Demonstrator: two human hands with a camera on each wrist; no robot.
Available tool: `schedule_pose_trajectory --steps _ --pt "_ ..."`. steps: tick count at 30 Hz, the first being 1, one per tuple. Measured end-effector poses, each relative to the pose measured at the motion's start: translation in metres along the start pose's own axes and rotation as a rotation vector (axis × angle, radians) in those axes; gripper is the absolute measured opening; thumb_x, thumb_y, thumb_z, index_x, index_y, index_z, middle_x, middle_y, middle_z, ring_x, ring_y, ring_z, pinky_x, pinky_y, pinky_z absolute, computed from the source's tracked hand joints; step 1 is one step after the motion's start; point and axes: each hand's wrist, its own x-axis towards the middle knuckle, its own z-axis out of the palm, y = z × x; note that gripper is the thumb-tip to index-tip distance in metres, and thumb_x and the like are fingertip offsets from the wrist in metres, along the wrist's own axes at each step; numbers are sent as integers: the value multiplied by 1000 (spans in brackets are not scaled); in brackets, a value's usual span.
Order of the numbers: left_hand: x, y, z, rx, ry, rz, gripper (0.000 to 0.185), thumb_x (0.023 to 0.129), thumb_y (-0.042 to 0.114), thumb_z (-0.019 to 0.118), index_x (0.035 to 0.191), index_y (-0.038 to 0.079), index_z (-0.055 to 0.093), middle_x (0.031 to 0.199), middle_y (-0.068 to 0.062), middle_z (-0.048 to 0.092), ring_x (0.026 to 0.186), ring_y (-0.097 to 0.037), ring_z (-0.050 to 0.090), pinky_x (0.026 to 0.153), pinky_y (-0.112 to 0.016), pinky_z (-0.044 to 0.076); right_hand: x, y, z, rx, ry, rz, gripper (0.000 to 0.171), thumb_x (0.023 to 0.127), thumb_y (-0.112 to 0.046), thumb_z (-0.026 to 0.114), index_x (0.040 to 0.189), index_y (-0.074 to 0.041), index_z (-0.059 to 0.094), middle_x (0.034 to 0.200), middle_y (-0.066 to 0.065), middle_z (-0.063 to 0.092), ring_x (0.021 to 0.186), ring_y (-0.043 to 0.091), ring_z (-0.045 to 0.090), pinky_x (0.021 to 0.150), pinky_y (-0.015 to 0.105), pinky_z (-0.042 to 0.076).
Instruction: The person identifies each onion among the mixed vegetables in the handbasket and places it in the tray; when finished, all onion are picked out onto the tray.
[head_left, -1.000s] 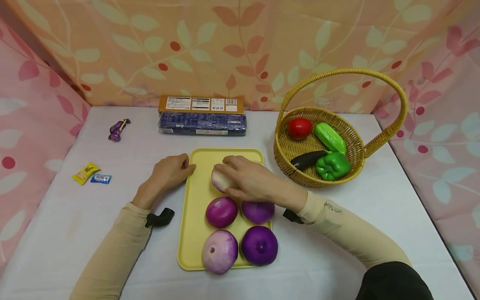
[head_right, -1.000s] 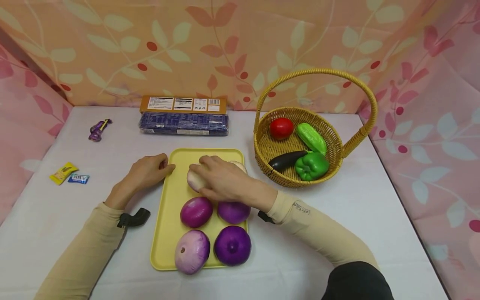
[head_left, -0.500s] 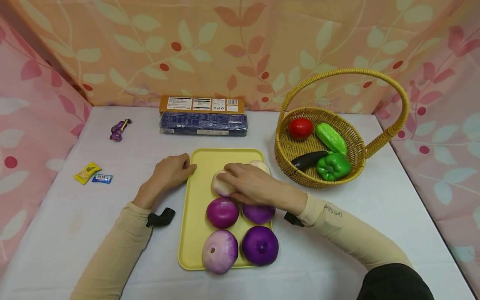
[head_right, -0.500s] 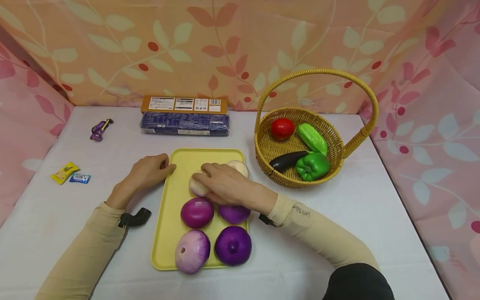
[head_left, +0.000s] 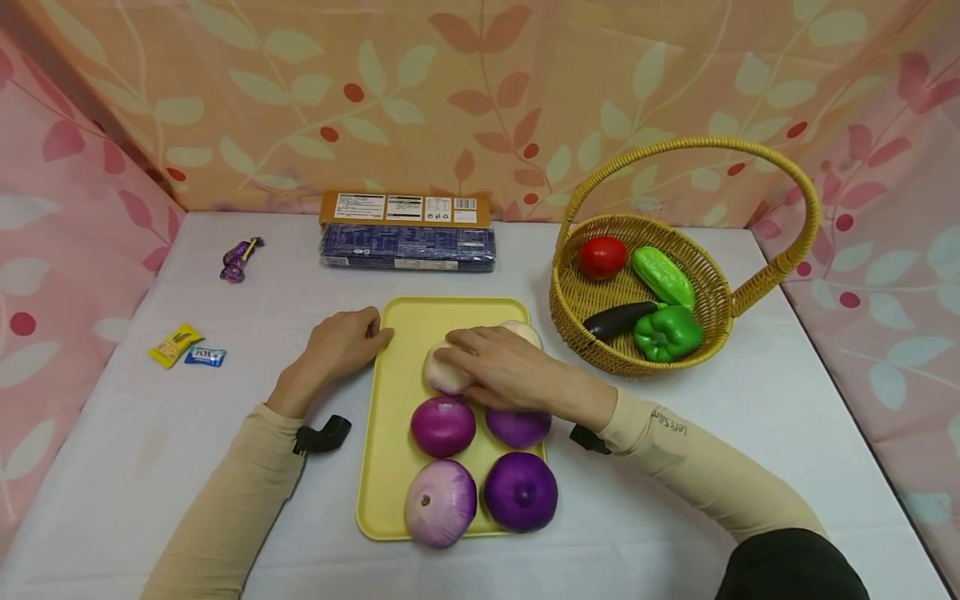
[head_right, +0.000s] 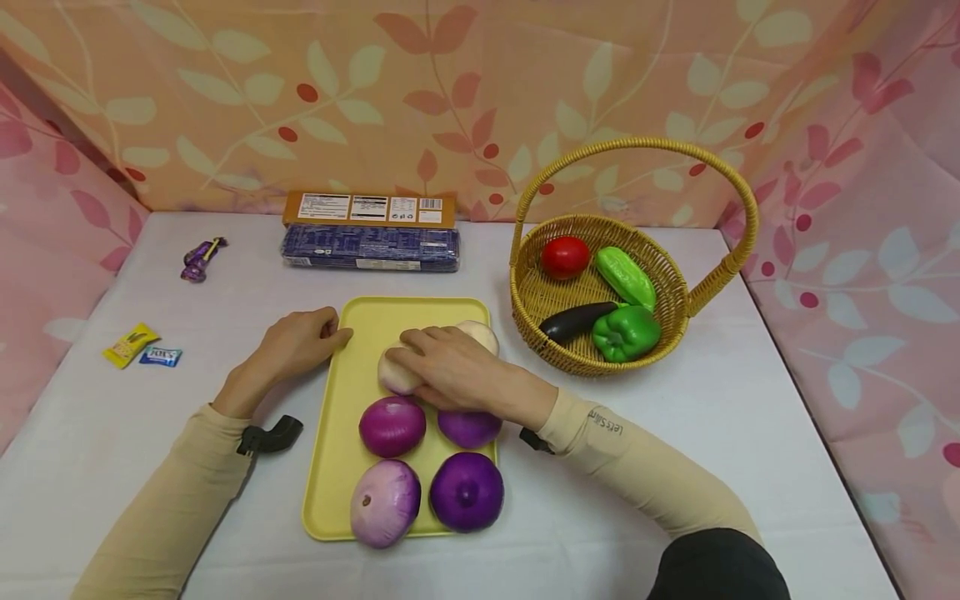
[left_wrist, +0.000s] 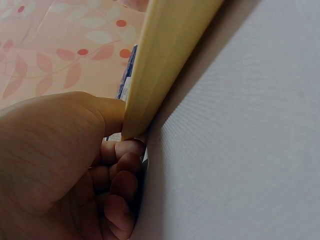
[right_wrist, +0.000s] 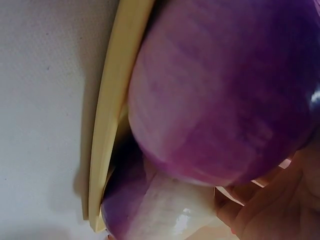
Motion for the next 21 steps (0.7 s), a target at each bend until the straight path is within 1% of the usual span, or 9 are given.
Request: schedule_pose_trajectory --steps 8,12,14,16,21 --pt "0 0 0 4 -3 -6 29 95 34 56 78 12 52 67 -4 51 63 -20 47 55 -30 32 -1 0 0 -4 8 0 53 85 -25 73 132 -14 53 134 12 57 121 28 57 96 44 48" --pt "0 0 0 3 -3 -9 29 95 34 56 77 12 52 67 -4 51 63 -20 47 54 -30 32 -2 0 0 -5 1 0 54 85 -25 73 134 -15 53 136 13 56 124 29 56 97 45 47" --pt "0 0 0 3 -5 -10 29 95 35 56 77 12 52 67 -4 51 63 -20 47 54 -30 32 -3 1 -2 9 4 15 54 86 -27 73 135 -15 52 138 14 55 126 29 55 99 46 47" --pt "0 0 0 4 -7 -11 29 95 35 56 78 12 52 67 -4 51 63 -20 47 54 -30 32 -6 2 -4 29 24 33 54 87 -29 72 135 -16 53 139 14 54 128 29 53 101 47 45" --pt "0 0 1 3 -17 -10 30 96 35 56 78 11 52 67 -4 50 64 -20 47 55 -30 32 -23 11 -19 105 149 104 51 89 -28 71 135 -14 55 140 15 53 129 30 53 105 47 43"
